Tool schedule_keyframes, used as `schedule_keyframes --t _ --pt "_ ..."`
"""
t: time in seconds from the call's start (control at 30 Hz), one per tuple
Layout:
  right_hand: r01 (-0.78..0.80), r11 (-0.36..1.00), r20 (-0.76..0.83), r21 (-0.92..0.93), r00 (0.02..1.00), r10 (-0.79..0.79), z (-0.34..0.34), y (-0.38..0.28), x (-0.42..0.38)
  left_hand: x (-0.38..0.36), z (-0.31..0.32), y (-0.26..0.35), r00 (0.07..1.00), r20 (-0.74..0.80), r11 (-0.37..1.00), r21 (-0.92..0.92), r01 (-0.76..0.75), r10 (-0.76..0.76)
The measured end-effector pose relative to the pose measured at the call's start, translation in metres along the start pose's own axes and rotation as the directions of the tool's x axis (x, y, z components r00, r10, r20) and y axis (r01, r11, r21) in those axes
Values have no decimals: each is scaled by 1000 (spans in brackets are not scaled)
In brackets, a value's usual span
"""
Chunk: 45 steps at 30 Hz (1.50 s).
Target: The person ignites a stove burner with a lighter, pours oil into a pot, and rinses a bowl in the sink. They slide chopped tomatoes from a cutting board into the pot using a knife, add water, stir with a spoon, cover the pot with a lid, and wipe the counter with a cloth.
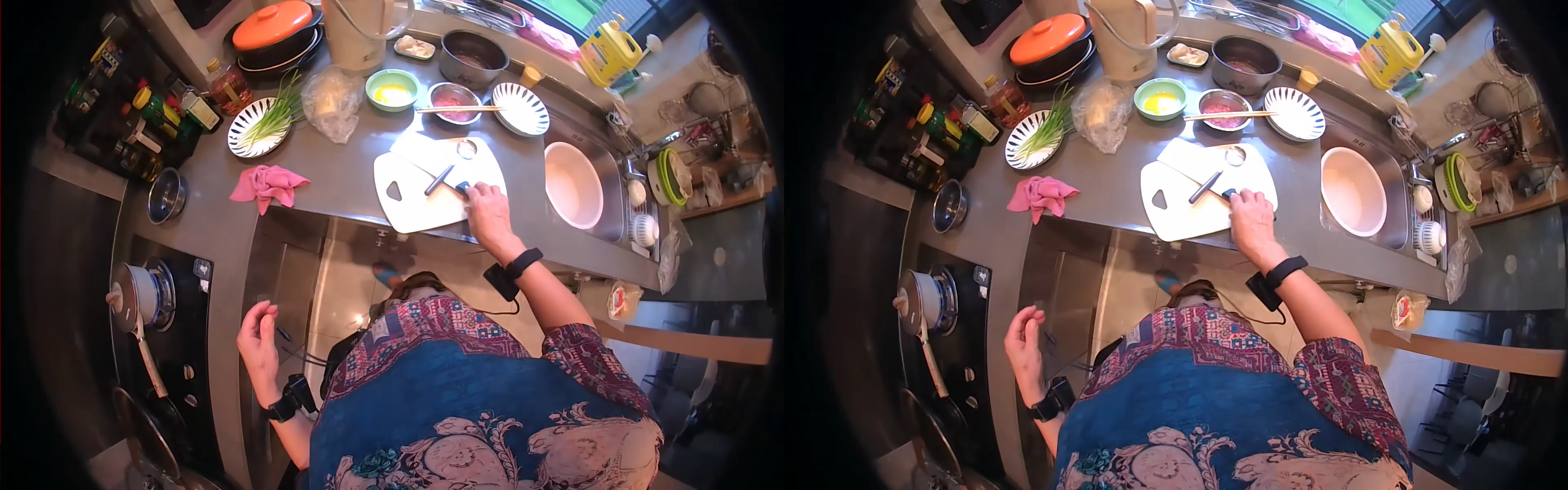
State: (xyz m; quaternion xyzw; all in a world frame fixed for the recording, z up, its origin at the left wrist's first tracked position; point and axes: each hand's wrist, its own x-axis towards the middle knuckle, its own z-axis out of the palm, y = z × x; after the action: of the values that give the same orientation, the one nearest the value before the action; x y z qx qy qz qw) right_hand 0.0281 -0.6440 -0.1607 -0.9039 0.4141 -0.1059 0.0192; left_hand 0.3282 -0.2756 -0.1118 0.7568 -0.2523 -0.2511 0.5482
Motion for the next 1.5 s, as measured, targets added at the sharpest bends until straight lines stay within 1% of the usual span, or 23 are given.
schedule_keyframes --t 0.13,0.2,0.3,0.4,0.43,0.5,0.53,0.63,0.7,0.73,0.77,0.8,0.9,0.97,1.03,1.17,1.23,1.33,1.37,1.4,1.43,1.47,1.5 --pt "-175 984 100 11 980 173 7 26 -1 29 52 33 989 108 991 76 -112 104" --pt "-167 986 184 10 969 162 9 32 6 43 92 69 954 239 961 166 -221 179" --pt "-139 988 233 65 965 120 10 44 8 65 157 100 833 459 858 241 -453 311" --pt "-177 932 278 315 957 88 -11 62 0 81 227 106 765 518 744 318 -588 384" --pt "-127 930 197 344 979 60 -11 76 -7 85 250 104 736 514 671 355 -651 441" --pt "-104 832 119 545 992 46 -24 116 -20 87 294 99 769 492 650 435 -623 408" --pt "-66 828 31 557 998 59 -23 143 -27 90 314 93 779 474 638 461 -617 411" --pt "-238 736 177 633 971 161 -45 237 -40 85 365 89 880 362 695 545 -468 308" --pt "-455 501 332 736 888 319 -54 297 -49 80 389 81 933 245 702 615 -360 264" --pt "-495 465 333 734 859 388 -50 327 -56 80 400 78 949 187 700 641 -314 254" --pt "-463 434 289 773 865 409 -24 366 -70 81 408 71 926 174 656 662 -362 335" --pt "-532 374 344 760 817 463 -29 387 -76 81 419 76 931 158 647 681 -344 328" --pt "-629 270 471 729 747 469 -42 407 -75 82 440 81 927 127 482 825 -296 353" --pt "-627 217 522 748 758 391 -37 401 -68 85 450 85 978 67 440 886 -150 199" --pt "-536 249 486 807 841 238 -28 385 -61 93 451 77 997 36 445 894 -60 62" --pt "-446 349 439 824 892 105 -46 360 -55 103 458 72 996 50 413 908 -75 71" --pt "-463 319 462 827 883 83 -47 356 -54 117 432 45 983 140 504 844 -183 121" --pt "-450 462 426 764 890 162 -61 392 -64 121 422 52 984 167 573 802 -170 59" --pt "-517 397 450 758 856 256 -79 397 -65 120 413 44 981 183 782 602 -160 60" --pt "-530 415 427 740 846 319 -84 414 -72 115 412 42 975 168 796 565 -216 145" --pt "-537 430 403 726 838 367 -83 429 -79 105 416 66 974 163 908 413 76 -156" --pt "-557 443 378 702 819 432 -87 446 -86 96 418 75 965 244 924 382 -7 -93" --pt "-576 451 357 682 800 482 -92 461 -94 84 428 92 945 283 957 276 84 -164"
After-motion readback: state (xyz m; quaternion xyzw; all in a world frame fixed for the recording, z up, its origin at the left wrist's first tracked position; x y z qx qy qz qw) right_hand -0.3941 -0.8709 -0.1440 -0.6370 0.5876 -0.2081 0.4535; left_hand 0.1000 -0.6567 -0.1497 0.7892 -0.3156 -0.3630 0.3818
